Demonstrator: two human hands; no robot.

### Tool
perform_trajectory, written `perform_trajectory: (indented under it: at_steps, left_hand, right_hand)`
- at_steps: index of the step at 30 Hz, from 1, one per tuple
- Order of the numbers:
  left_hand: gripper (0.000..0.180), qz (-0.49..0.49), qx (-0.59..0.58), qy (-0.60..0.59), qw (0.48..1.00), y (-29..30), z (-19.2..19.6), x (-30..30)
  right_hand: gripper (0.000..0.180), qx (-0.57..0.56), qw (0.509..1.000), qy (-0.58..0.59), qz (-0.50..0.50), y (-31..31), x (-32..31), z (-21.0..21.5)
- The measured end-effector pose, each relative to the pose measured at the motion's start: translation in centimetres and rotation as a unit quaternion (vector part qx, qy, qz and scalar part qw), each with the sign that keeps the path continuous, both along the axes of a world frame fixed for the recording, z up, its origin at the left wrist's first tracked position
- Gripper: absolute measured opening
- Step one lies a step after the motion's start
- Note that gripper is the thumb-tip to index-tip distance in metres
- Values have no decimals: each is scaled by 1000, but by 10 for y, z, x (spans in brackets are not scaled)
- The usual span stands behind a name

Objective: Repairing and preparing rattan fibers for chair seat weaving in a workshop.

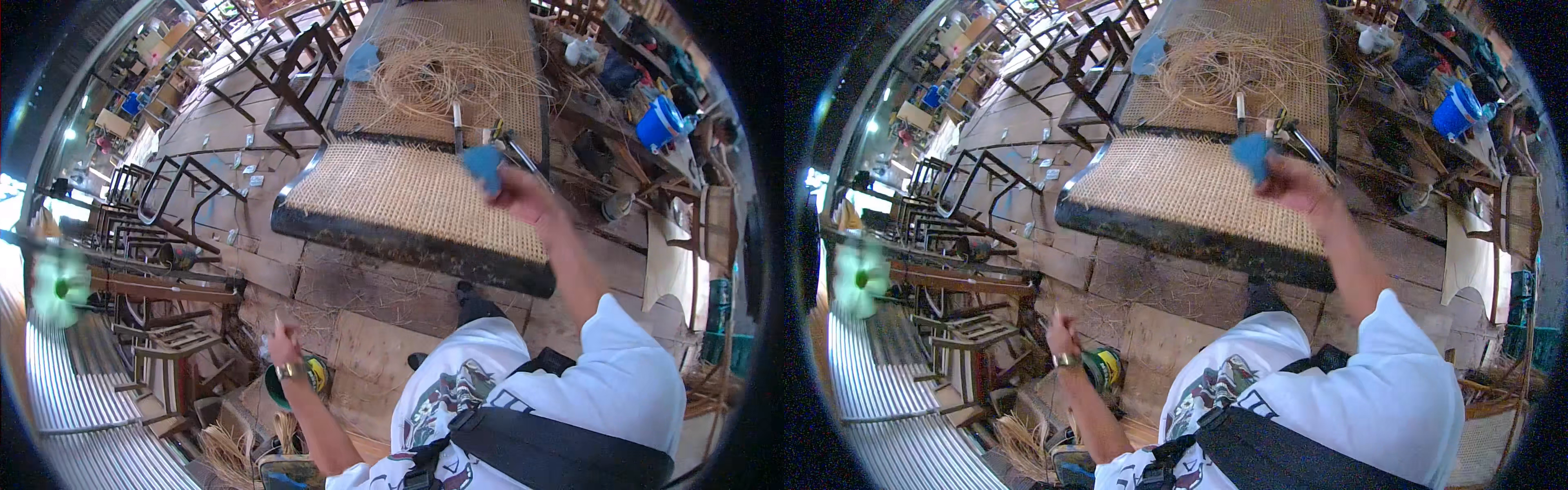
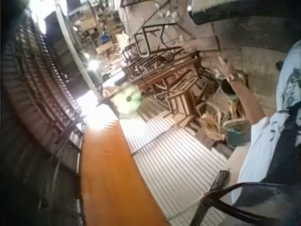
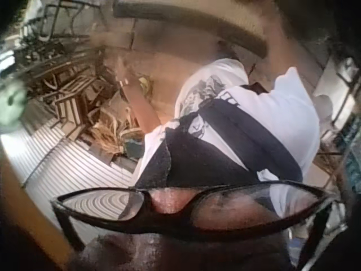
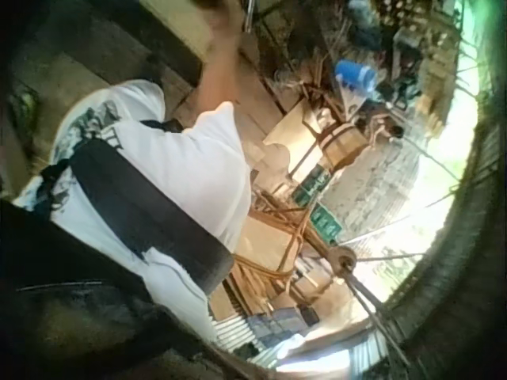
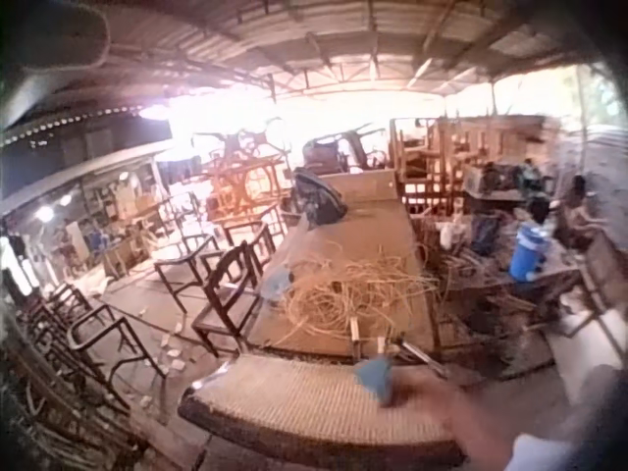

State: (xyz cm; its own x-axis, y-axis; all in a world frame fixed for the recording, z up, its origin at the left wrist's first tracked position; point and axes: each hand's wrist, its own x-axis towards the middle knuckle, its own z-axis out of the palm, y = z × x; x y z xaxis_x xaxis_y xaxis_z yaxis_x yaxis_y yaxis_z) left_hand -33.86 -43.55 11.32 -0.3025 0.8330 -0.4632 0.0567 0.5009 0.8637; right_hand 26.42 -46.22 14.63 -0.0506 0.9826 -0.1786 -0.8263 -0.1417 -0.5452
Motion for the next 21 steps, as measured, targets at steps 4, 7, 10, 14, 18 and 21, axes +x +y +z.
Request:
perform_trajectory:
  at_steps: [4, 7, 10, 14, 18, 21]
  left_hand:
    - [33, -105, 219, -136, 960, -21, 133, 94]
    - [35, -198, 191, -165, 947, -54, 152, 112]
    - [37, -138, 39, -151, 978, -77, 120, 92]
    - [39, -78, 58, -99, 990, -101, 93, 52]
    - [39, -120, 6, -32, 992, -120, 84, 37]
    - [40, -147, 12, -25, 989, -141, 81, 21]
  right_hand:
    - [48, 41, 967, 159, 196, -27, -195, -28]
    - [49, 6, 955, 186, 231, -34, -292, -22]
    - [49, 66, 895, 261, 356, -30, -353, -20]
    - [48, 82, 933, 106, 333, -53, -377, -1]
    - [46, 73, 910, 30, 408, -68, -397, 13]
    - [28, 78, 901, -15, 426, -56, -417, -6]
